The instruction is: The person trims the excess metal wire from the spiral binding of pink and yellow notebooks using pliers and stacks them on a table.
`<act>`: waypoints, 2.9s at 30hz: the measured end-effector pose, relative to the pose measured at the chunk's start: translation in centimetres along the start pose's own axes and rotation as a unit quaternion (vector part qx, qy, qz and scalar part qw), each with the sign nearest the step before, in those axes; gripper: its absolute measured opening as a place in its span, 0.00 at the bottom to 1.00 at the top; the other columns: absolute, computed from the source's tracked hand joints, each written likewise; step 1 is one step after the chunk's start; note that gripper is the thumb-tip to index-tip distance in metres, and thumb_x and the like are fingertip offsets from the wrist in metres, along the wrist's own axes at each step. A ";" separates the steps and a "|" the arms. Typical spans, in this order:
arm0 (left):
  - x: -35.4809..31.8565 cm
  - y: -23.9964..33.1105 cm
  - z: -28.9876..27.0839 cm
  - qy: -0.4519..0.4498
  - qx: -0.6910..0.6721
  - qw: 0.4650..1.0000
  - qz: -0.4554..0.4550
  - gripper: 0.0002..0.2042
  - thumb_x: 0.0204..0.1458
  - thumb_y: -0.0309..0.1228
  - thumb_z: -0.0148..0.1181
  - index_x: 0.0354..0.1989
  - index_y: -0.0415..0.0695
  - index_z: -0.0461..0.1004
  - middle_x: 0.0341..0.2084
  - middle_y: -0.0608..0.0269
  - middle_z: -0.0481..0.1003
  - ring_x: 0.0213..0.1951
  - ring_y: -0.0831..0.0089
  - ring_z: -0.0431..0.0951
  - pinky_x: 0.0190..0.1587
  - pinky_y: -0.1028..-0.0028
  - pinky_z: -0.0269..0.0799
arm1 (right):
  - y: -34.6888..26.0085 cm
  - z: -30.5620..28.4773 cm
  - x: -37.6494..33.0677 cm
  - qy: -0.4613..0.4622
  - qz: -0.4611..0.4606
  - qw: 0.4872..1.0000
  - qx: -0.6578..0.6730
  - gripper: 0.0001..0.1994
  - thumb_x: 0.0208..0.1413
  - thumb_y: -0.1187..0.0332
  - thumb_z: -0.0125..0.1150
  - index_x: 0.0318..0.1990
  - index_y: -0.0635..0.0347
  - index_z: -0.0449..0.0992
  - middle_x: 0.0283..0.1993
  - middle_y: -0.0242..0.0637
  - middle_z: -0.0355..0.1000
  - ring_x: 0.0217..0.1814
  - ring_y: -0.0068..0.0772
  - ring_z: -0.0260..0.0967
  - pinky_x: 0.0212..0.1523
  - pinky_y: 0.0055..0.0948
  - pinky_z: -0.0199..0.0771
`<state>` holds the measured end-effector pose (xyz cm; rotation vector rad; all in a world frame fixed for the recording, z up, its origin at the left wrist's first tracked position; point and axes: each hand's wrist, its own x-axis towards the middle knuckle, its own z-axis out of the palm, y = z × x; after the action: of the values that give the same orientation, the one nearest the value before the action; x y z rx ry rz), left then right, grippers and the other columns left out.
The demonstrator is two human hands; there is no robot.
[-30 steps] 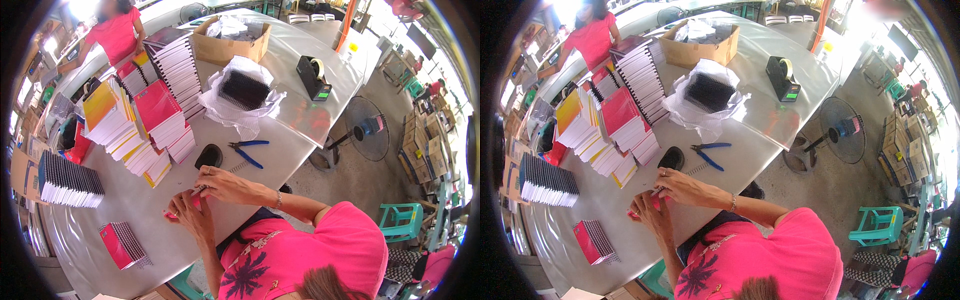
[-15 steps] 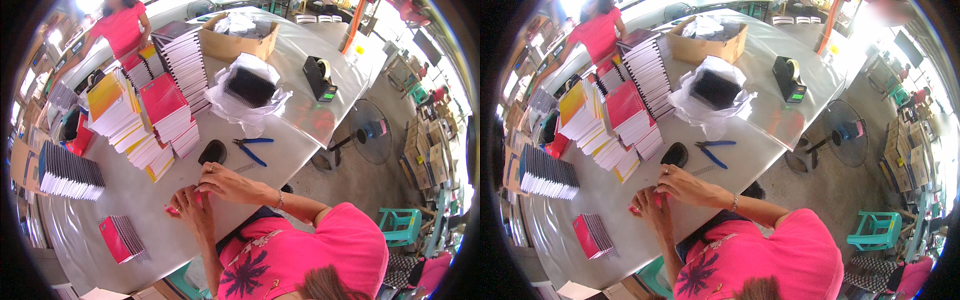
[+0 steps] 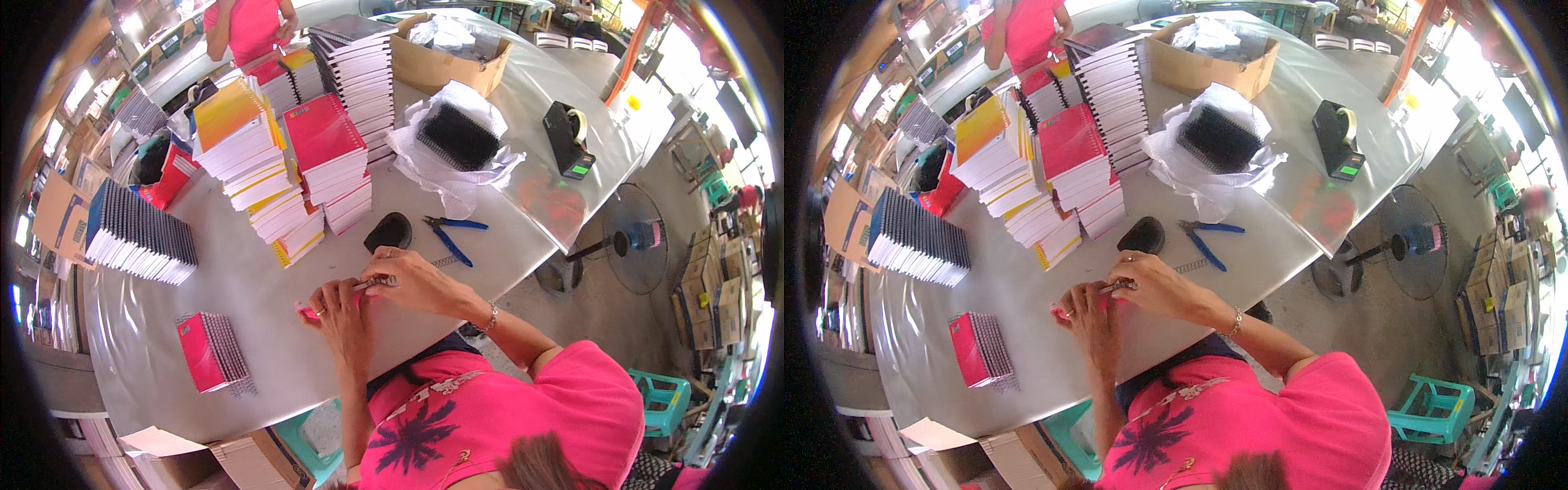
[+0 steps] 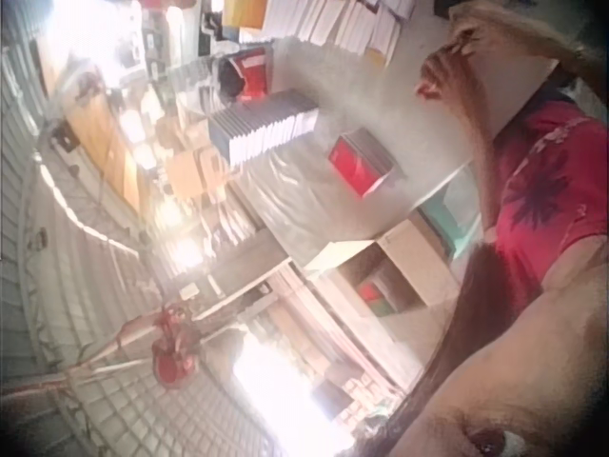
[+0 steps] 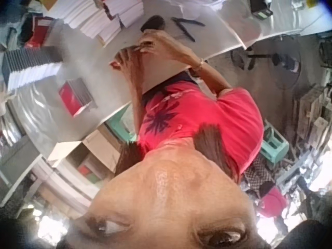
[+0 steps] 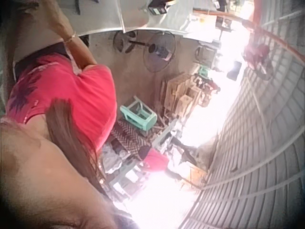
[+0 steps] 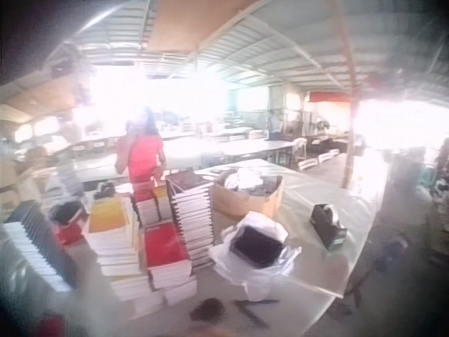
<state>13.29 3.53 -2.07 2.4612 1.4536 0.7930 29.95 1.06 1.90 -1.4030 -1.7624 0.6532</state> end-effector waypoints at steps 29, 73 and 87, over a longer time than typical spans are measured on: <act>-0.1 0.3 -1.1 -0.013 -0.012 0.999 0.038 0.11 0.52 0.34 0.59 0.44 0.51 0.73 0.43 0.66 0.69 0.55 0.62 0.64 0.62 0.46 0.41 | 0.6 0.6 -1.0 0.026 -0.011 0.998 0.057 0.10 0.52 0.71 0.63 0.41 0.66 0.75 0.40 0.45 0.72 0.40 0.48 0.72 0.41 0.39 0.71; 0.9 -4.2 -1.6 0.042 -0.221 0.974 -0.041 0.37 0.28 0.37 0.81 0.44 0.41 0.60 0.39 0.57 0.60 0.47 0.57 0.60 0.50 0.60 0.62 | 7.1 0.4 1.0 0.059 0.101 0.967 -0.225 0.30 0.44 0.53 0.73 0.49 0.60 0.68 0.65 0.56 0.54 0.68 0.61 0.50 0.68 0.43 0.53; 0.6 -5.8 0.2 0.057 -0.277 0.957 -0.064 0.43 0.23 0.39 0.83 0.46 0.40 0.58 0.40 0.57 0.57 0.46 0.59 0.61 0.50 0.64 0.63 | 2.8 -3.6 1.7 -0.293 0.115 0.879 0.358 0.28 0.42 0.66 0.74 0.52 0.68 0.73 0.53 0.34 0.67 0.58 0.26 0.62 0.60 0.25 0.58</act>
<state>9.16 7.03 -4.36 1.9107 1.1969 1.1446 34.36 3.14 2.19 -0.9288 -1.5011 1.7984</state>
